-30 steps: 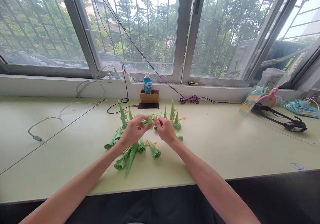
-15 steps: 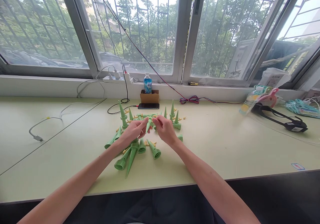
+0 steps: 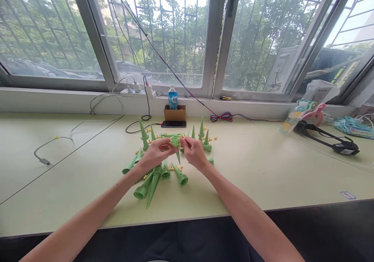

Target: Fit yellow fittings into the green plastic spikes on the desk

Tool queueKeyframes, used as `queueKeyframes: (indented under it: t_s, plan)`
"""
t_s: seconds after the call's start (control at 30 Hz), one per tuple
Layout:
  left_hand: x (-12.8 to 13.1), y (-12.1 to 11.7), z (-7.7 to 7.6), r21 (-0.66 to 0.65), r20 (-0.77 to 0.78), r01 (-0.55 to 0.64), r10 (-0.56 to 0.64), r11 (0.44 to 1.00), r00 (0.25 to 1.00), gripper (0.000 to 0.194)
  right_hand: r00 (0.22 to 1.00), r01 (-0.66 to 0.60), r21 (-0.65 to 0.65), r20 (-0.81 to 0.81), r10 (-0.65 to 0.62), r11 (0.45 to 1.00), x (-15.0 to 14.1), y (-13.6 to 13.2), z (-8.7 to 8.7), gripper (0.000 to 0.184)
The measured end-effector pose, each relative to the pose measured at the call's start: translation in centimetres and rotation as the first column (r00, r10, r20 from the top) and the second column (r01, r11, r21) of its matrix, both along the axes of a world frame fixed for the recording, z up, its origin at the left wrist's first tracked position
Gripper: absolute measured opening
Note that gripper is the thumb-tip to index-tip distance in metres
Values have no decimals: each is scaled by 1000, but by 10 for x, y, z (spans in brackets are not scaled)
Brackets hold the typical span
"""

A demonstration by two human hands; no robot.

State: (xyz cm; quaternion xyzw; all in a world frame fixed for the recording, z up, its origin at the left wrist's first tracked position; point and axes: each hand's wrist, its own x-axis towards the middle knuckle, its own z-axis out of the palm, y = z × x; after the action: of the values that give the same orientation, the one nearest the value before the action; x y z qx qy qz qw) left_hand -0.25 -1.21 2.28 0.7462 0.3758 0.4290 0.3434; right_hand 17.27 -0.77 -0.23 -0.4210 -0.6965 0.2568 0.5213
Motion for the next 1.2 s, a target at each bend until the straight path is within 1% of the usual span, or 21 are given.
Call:
queueKeyframes:
  t_s: [0.17,0.27,0.37,0.47,0.53,0.63,0.77,0.83,0.87,0.97,1.03,1.1,1.2]
  plan:
    - [-2,8,-10,135,-70,-54,64,989,995,35,999,27,4,26,-27,1000,-1,-1,2,49]
    - [-2,10,-13,196,-109,-84,107,977,988,35,998,39,17,39,-40,999,-2,-2,4,49]
    - [0,9,-12,205,-128,-102,130,974,983,37,998,51,12,30,-52,999,-3,-1,4,48]
    - [1,6,-9,184,-128,-123,148,975,981,37,999,47,5,8,-47,999,-3,0,1,47]
    - [2,5,-7,155,-116,-111,130,982,985,36,999,41,-1,-2,-41,999,-3,1,0,47]
    - [2,4,-5,77,-81,-102,108,992,991,36,999,33,-10,-17,-33,999,-2,2,-1,47]
    - [2,5,-4,-97,2,-106,107,990,994,34,999,10,-11,-42,-11,1000,-2,1,0,47]
    - [2,5,-3,-191,56,-63,75,980,996,32,998,-5,-8,-57,4,1000,-2,0,0,46]
    - [3,4,-2,-231,83,-38,59,972,995,34,998,-12,-5,-62,11,1000,-2,0,1,46]
    - [3,3,1,-346,145,23,29,938,989,48,998,-34,-6,-61,33,999,-2,-1,2,45]
    - [3,2,4,-407,167,53,17,912,986,53,997,-56,-6,-45,56,998,-1,-2,2,44]
    - [2,1,5,-435,164,74,-1,898,986,54,996,-80,-4,-27,80,997,-1,-3,2,42]
    - [1,2,4,-429,144,90,-31,899,989,53,995,-100,-3,-27,100,995,0,-3,2,40]
